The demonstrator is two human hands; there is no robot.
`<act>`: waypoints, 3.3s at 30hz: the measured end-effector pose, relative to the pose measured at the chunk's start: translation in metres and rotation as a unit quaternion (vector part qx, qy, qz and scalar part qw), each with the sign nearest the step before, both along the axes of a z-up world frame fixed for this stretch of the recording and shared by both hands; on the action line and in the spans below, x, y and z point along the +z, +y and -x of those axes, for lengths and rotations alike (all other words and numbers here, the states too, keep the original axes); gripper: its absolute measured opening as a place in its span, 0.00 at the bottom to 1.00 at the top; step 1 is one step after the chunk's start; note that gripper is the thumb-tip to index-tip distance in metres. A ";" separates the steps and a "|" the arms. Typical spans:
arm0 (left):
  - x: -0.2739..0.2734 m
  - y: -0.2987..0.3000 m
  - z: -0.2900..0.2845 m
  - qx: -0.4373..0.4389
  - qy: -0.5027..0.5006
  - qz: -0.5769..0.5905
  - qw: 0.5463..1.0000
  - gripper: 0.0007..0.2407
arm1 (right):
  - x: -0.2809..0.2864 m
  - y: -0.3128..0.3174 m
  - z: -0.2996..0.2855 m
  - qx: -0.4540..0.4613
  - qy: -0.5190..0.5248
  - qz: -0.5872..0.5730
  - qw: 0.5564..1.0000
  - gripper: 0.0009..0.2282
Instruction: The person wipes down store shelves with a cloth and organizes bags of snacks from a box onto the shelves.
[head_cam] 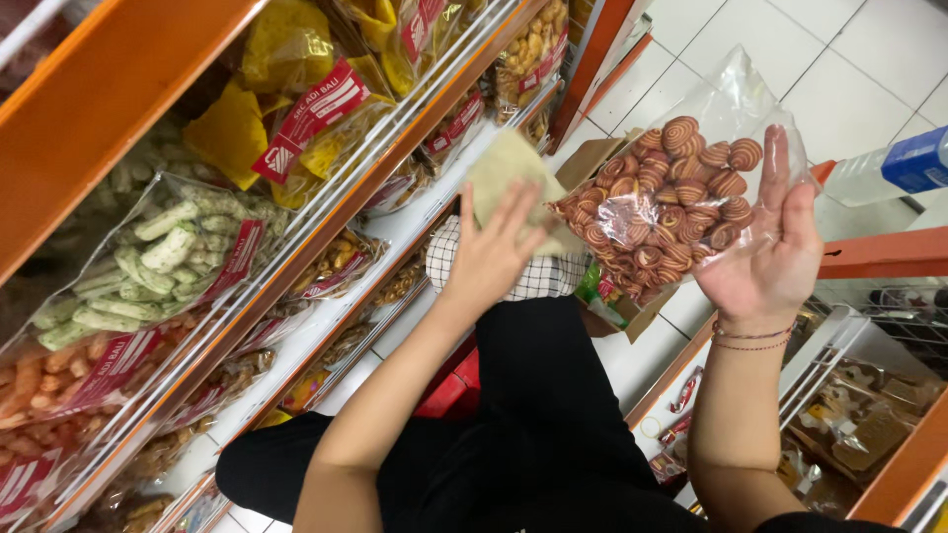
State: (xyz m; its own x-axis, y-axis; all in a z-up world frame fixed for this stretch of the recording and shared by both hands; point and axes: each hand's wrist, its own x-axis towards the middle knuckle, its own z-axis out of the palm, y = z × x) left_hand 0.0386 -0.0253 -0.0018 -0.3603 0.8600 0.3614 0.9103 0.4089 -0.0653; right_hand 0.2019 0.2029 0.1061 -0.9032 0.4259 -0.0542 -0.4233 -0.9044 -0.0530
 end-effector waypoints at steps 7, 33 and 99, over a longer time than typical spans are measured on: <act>-0.009 -0.034 -0.034 -0.060 -0.181 -0.088 0.978 0.35 | -0.020 0.004 0.007 0.004 -0.016 0.003 1.000 0.25; -0.021 -0.058 -0.008 -0.012 -0.574 -0.357 0.737 0.30 | -0.171 -0.028 0.070 0.278 -0.005 -0.048 0.960 0.26; 0.030 -0.054 -0.042 0.066 -0.351 -0.586 0.728 0.27 | 0.031 -0.082 0.046 0.020 0.062 -0.077 0.995 0.23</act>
State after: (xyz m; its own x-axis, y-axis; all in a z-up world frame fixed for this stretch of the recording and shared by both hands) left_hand 0.0801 -0.0797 0.0281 -0.8613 0.0510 0.5055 0.4990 -0.1026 0.8605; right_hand 0.1563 0.1213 0.1375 -0.9151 0.3843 0.1218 -0.3993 -0.9058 -0.1418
